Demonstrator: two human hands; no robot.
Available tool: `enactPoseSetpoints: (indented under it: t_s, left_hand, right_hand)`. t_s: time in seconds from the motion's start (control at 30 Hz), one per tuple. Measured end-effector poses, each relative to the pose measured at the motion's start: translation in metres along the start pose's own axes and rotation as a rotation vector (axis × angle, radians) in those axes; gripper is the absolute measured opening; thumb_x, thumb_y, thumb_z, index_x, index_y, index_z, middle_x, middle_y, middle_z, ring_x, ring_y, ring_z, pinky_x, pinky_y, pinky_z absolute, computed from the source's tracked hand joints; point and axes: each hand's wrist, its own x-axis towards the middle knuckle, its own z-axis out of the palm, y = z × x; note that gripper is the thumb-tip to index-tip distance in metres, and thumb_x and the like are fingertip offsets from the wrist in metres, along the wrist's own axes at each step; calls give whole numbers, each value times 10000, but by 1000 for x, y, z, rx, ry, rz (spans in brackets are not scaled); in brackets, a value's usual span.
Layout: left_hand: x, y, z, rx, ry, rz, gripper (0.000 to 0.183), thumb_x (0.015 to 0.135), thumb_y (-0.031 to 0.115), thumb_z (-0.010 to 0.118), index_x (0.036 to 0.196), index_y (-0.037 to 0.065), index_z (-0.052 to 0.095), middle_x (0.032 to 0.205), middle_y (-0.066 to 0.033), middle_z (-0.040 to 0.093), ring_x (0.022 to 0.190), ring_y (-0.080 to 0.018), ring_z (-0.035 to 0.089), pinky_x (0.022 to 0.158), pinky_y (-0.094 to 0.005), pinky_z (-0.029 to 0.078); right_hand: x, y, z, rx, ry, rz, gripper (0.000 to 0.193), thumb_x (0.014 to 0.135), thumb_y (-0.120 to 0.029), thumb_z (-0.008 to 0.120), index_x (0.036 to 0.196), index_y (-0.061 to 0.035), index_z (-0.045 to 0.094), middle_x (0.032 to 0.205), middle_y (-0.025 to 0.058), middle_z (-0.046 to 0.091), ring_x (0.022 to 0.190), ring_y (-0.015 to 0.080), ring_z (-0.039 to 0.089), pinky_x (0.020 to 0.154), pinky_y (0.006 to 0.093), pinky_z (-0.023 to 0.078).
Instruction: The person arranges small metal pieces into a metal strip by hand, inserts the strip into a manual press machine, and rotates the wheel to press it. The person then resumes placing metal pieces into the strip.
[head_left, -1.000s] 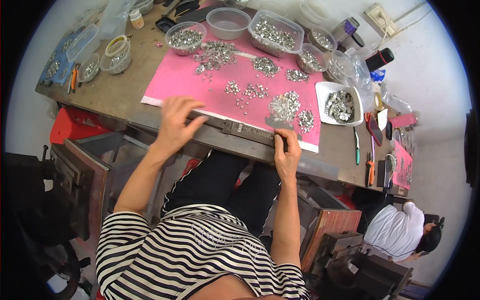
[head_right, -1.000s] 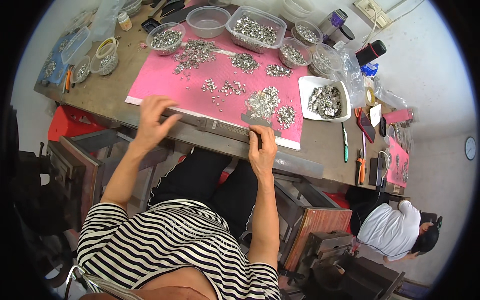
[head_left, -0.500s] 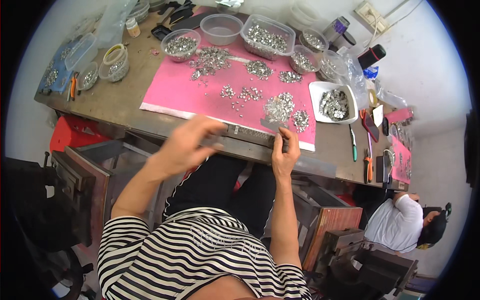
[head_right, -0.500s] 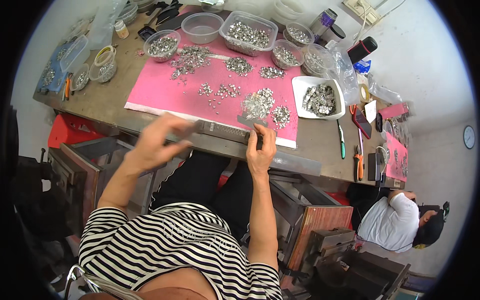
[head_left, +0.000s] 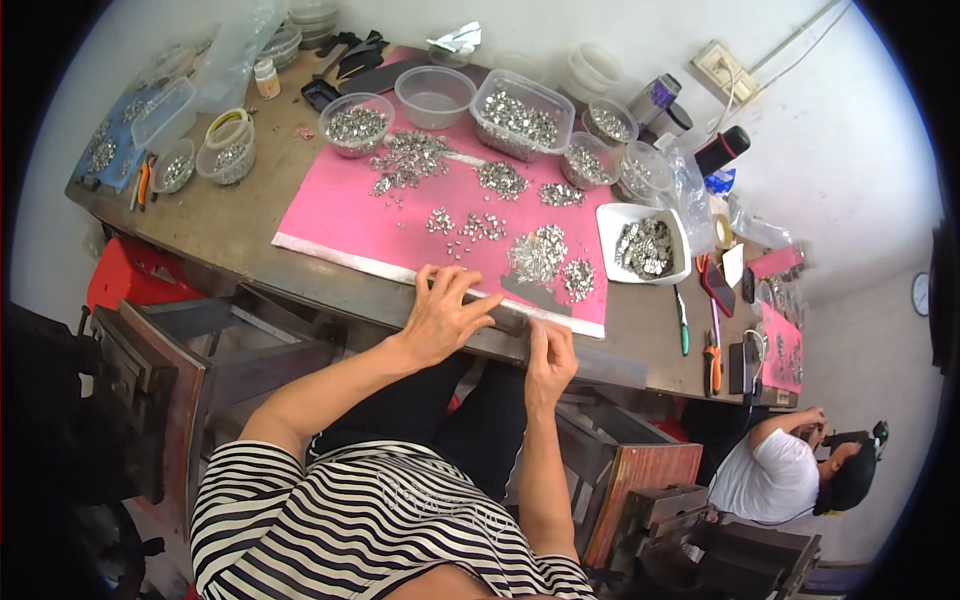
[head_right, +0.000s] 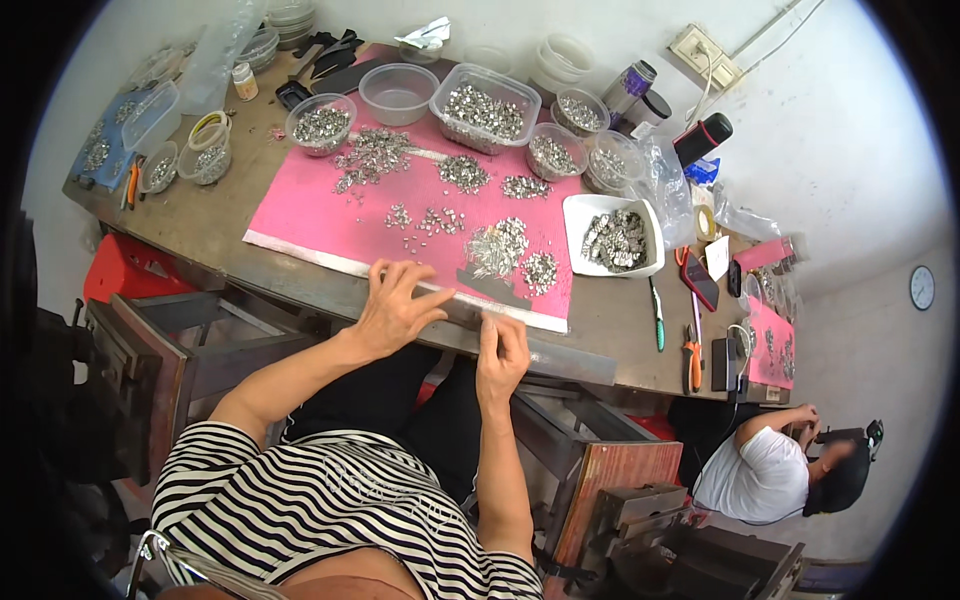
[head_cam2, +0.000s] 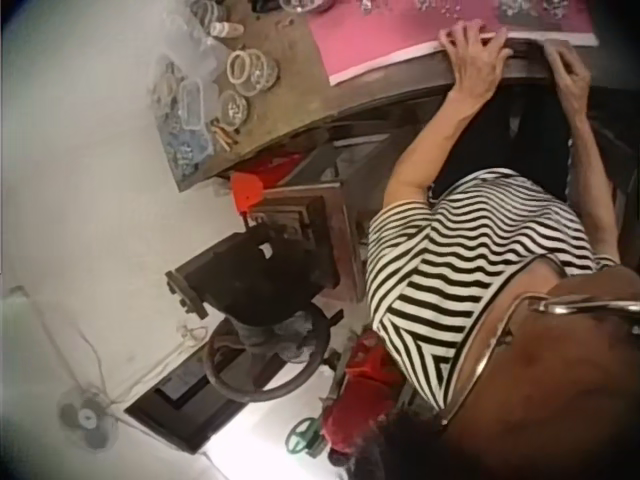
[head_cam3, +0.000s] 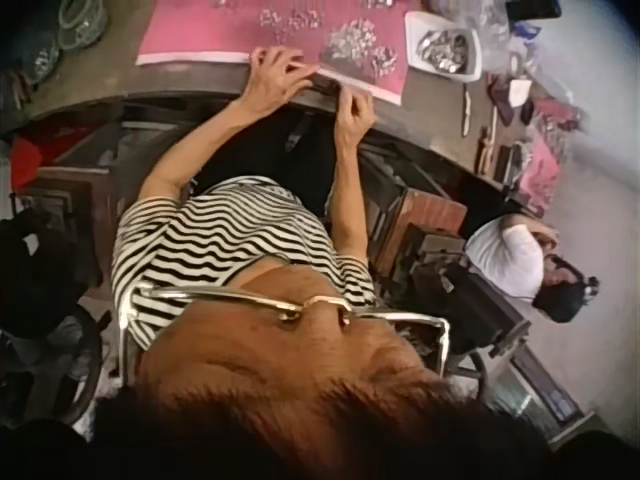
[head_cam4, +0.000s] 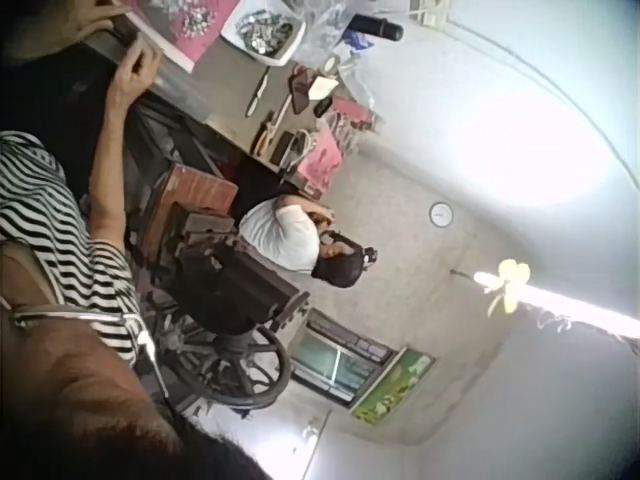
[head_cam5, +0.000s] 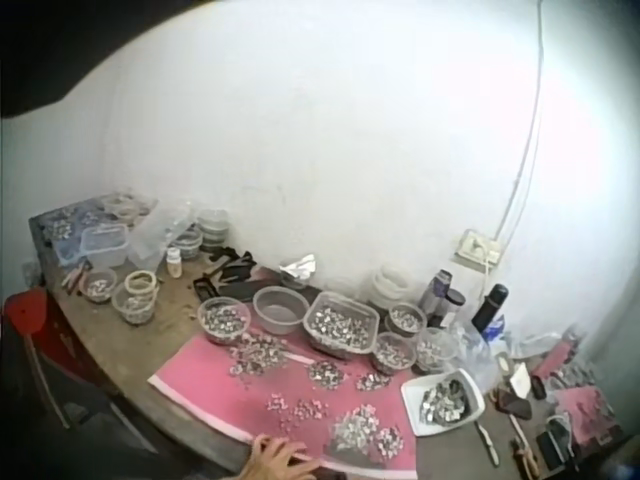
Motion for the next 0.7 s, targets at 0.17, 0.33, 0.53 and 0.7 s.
enactPoseSetpoints:
  t_s: [0.17, 0.33, 0.53, 0.7]
  left_hand:
    - [-6, 11, 6, -140, -25, -61, 324, 793, 127, 772, 1096, 91, 663, 1043, -66, 588, 1086, -249, 557, 1065, -528, 257]
    - [9, 7, -6, -212, -52, -112, 303, 837, 177, 749, 1107, 99, 636, 1004, -63, 629, 1014, -247, 607, 1056, -527, 299]
    - [90, -82, 28, -131, -55, -16, 125, 891, 232, 693, 920, 113, 666, 905, -38, 667, 911, -239, 618, 987, -479, 356]
    - [134, -121, 64, -2, -80, -103, 188, 832, 278, 758, 892, 111, 698, 936, -64, 663, 997, -264, 600, 968, -494, 331]
  right_hand:
    - [-5, 3, -10, -117, -93, -65, 139, 970, -54, 640, 888, 27, 717, 828, 69, 656, 709, 150, 594, 631, 283, 444]
    - [45, 10, -7, -265, -128, -190, 79, 955, -39, 635, 979, 7, 694, 855, 131, 660, 746, 264, 645, 683, 361, 496]
    - [159, 37, 29, -421, -234, -217, 125, 944, -23, 607, 1028, 1, 696, 914, 175, 645, 819, 333, 646, 739, 423, 503]
    - [205, 80, 60, -677, -142, -260, 144, 920, -94, 632, 992, -21, 732, 965, 176, 665, 910, 370, 637, 834, 474, 493]
